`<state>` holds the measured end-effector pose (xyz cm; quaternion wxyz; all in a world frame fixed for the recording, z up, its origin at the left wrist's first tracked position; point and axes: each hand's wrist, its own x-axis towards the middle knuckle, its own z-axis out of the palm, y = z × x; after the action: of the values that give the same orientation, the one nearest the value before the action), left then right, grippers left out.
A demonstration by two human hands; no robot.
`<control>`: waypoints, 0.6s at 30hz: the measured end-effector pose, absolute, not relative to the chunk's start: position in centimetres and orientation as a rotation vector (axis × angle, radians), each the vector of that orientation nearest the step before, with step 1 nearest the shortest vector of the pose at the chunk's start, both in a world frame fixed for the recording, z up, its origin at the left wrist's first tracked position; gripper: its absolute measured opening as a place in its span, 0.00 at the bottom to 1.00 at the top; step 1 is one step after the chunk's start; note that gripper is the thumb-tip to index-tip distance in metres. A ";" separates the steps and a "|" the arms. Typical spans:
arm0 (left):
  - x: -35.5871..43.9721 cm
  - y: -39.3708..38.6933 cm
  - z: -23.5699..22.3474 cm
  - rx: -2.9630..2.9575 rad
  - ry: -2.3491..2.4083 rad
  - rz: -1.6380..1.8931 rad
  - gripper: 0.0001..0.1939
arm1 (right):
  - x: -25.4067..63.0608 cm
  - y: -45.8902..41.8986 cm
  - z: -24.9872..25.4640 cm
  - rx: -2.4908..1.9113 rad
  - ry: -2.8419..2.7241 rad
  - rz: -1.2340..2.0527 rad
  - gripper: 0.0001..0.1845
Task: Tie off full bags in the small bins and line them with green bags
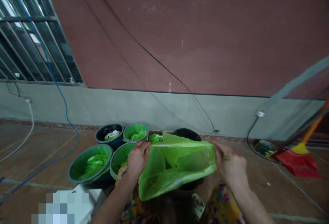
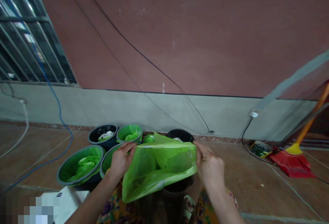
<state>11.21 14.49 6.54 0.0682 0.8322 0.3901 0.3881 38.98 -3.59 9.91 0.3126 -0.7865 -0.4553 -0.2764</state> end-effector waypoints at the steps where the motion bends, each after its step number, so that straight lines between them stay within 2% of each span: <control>1: 11.1 14.6 6.5 2.503 1.179 1.182 0.11 | 39.4 -4.2 9.5 -2.093 -1.177 -0.724 0.18; 6: 11.7 14.4 7.0 2.486 1.153 1.271 0.10 | 39.3 -6.1 8.4 -2.260 -1.175 -0.649 0.20; 12: 14.6 12.1 9.7 2.480 0.960 1.300 0.09 | 33.6 -3.2 9.2 -2.149 -1.596 -0.542 0.34; 16: 15.8 11.4 10.6 2.558 0.907 1.261 0.09 | 31.7 -0.7 10.0 -2.215 -1.710 -0.288 0.23; 18: 15.9 11.6 10.1 2.640 0.937 1.192 0.09 | 32.4 -0.5 10.8 -2.293 -1.647 -0.193 0.22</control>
<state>15.86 11.63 10.10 0.0486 0.8661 0.3076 0.3910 32.39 -0.52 10.78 0.1554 -0.8004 -0.5750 -0.0672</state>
